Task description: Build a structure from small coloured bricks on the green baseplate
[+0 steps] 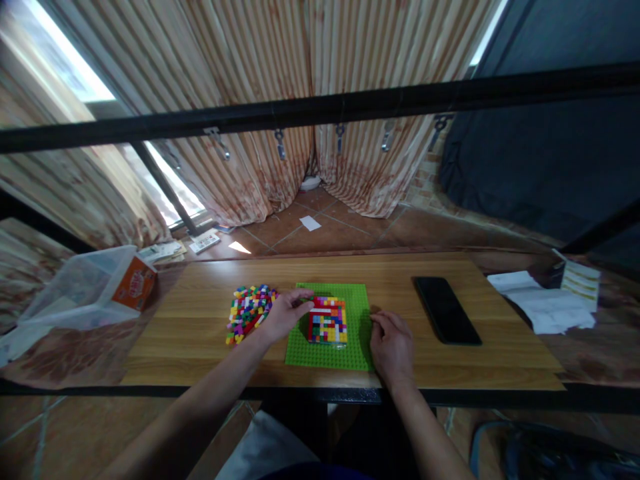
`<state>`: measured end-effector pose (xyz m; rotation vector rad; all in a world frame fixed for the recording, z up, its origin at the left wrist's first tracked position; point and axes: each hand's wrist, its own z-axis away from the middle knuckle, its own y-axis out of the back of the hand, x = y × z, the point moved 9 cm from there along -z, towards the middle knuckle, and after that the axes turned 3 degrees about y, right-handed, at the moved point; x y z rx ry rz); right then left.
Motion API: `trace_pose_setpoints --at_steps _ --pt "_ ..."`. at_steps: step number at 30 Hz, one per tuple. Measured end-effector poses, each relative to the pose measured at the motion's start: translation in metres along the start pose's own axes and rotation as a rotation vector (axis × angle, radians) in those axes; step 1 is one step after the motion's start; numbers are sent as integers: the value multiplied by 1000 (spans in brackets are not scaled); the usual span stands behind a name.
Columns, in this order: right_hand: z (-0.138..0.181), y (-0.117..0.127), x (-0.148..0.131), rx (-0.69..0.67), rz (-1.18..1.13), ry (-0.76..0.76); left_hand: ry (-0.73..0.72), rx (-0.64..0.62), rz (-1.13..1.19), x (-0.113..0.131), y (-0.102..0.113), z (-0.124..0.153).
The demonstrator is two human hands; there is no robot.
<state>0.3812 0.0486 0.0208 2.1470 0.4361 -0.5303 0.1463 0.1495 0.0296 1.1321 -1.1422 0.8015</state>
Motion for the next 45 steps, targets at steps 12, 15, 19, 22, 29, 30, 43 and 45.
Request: trace_pose_setpoints --at_steps 12,15,19,22,29,30,43,45 --pt "1 -1 1 7 9 15 323 -21 424 -14 -14 5" --pt "1 -2 2 -1 13 8 304 -9 409 -14 -15 2" --pt "2 -2 3 5 6 1 275 11 402 -16 -17 0" --pt "2 -3 4 6 3 9 260 8 415 -15 -17 1" --pt "1 -2 1 8 10 34 257 -45 464 -17 -16 1" --pt "0 -2 1 10 9 37 262 -45 470 -19 -15 1" --pt "1 -3 3 -10 44 45 180 56 294 -20 -19 -2" --pt "1 -2 3 -6 45 41 152 82 251 -19 -18 -1"
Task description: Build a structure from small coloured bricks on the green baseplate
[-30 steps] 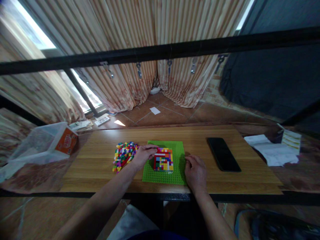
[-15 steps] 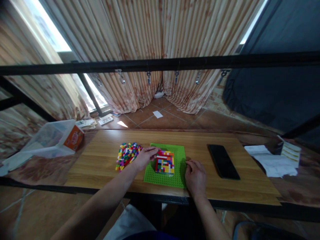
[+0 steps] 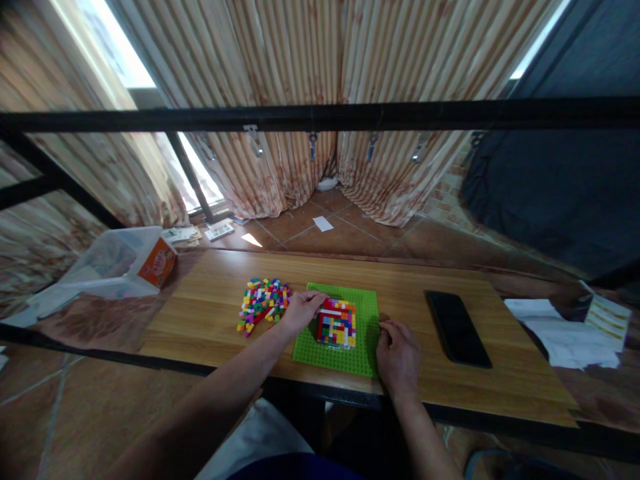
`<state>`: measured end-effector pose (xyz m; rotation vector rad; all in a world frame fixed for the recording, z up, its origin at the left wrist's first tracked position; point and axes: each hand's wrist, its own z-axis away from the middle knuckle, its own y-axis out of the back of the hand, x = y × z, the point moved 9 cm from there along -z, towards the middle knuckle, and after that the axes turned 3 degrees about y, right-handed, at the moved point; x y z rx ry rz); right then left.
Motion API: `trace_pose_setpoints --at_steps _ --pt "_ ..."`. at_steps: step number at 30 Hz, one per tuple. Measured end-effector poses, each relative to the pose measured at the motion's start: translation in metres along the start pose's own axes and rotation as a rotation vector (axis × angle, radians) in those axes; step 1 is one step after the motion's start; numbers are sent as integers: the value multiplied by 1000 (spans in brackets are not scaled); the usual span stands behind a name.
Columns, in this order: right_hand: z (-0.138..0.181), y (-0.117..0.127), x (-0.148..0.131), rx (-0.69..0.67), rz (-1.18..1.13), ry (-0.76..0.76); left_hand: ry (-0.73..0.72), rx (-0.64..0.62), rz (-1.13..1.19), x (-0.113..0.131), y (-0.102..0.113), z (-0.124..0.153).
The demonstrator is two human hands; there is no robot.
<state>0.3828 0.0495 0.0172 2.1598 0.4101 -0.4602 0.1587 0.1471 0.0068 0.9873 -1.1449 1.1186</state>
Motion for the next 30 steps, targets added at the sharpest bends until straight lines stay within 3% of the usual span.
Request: trace_pose_setpoints --at_steps 9,13,16,20,24,30 --pt "1 0 3 -20 25 5 -157 127 -193 24 13 15" --pt "1 1 3 -25 54 7 -211 220 -278 36 48 45" --pt "1 0 2 -28 60 17 -250 345 -557 40 87 76" --pt "1 2 2 -12 60 -4 -149 438 -932 29 125 102" --pt "1 2 1 -22 54 -13 -48 410 -1172 22 126 104" --pt "1 1 2 -33 56 -7 68 417 -1288 22 122 95"
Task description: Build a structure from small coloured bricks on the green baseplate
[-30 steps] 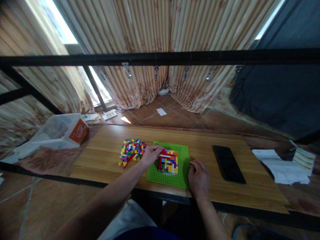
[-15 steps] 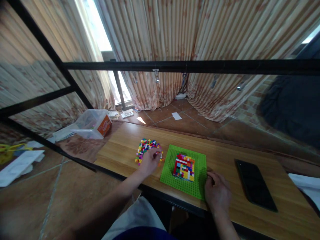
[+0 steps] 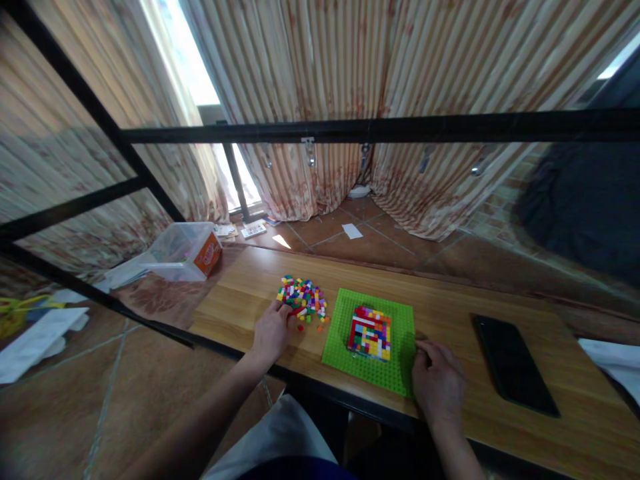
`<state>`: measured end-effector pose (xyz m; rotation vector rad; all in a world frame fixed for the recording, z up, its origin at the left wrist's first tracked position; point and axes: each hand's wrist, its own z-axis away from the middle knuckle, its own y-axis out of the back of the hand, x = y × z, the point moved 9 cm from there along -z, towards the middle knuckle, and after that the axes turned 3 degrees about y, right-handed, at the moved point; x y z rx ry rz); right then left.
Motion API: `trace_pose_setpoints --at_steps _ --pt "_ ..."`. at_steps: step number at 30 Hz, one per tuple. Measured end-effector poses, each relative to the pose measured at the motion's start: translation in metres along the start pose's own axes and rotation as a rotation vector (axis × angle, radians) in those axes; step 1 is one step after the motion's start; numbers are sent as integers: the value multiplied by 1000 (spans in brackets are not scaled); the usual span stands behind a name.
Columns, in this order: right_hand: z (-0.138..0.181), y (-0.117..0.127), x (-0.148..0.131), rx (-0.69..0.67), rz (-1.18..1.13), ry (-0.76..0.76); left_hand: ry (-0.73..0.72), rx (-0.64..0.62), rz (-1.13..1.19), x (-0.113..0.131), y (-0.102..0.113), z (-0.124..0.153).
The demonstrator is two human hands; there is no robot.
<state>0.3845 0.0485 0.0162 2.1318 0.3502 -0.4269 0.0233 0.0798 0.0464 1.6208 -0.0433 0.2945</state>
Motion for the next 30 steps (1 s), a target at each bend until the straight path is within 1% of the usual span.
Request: trace_pose_setpoints --at_steps 3,6,10,13,16,18,20,23,26,30 --pt "0 1 -1 17 -20 11 -12 -22 -12 0 0 -2" --pt "0 2 -2 28 -33 13 -2 -1 2 -1 6 -2" --pt "0 1 -2 30 -42 -2 0 34 115 5 13 2" --pt "-1 0 -1 28 -36 -27 -81 25 312 22 10 3" --pt "-1 0 -1 30 -47 -33 -209 -6 545 48 3 5" --pt "-2 1 -3 37 -66 -29 -288 -39 646 65 0 6" --pt "-2 2 -4 37 -78 -32 -343 -75 695 82 -3 5" --pt "-2 1 -4 22 -86 -48 -384 -97 692 100 -4 2" --pt "-3 1 -4 15 -99 -54 -416 -74 613 115 -2 -3" --pt "-3 -1 -3 7 -114 -59 -495 -61 506 134 0 -7"
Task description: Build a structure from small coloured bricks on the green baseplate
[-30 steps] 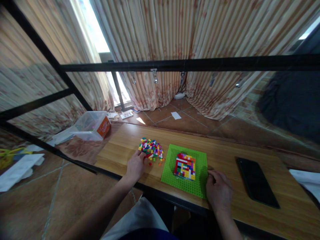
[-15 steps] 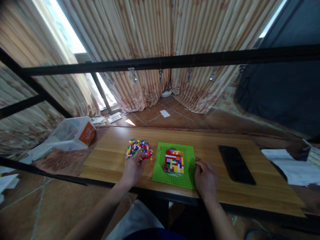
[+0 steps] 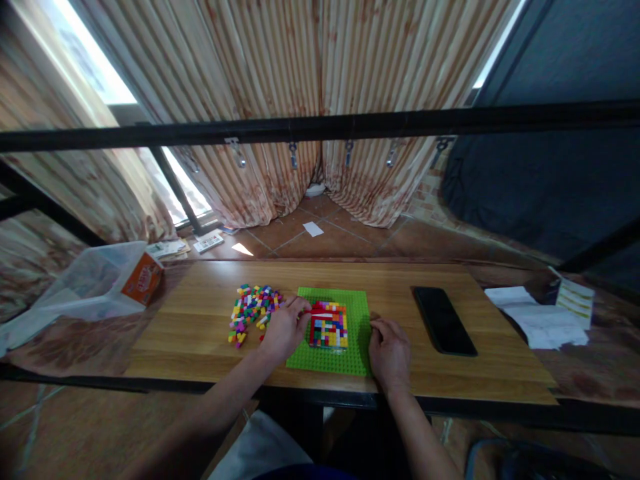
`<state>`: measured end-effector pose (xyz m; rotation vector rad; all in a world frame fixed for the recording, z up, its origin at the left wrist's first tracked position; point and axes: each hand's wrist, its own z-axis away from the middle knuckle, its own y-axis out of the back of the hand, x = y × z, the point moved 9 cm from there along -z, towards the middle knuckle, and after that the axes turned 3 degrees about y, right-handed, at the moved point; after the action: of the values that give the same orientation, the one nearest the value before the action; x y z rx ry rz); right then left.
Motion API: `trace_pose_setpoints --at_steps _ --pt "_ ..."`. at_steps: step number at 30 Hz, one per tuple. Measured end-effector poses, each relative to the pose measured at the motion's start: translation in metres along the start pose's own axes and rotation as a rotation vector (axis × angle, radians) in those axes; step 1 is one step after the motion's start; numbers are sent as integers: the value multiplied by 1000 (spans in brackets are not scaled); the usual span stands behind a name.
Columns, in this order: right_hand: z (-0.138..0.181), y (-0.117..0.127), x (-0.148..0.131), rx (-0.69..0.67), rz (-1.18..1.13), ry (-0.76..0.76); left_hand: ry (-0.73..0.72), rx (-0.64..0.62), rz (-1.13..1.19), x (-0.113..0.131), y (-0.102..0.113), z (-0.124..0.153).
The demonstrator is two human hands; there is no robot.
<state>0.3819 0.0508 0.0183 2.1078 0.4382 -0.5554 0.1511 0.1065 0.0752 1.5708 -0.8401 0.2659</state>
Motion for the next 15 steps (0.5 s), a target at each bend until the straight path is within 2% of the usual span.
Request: trace_pose_setpoints --at_steps 6,15 --pt "0 -1 1 3 -15 0 -24 -38 -68 8 -9 -9" --pt "0 -1 2 2 -61 -35 -28 -7 35 8 -10 -13"
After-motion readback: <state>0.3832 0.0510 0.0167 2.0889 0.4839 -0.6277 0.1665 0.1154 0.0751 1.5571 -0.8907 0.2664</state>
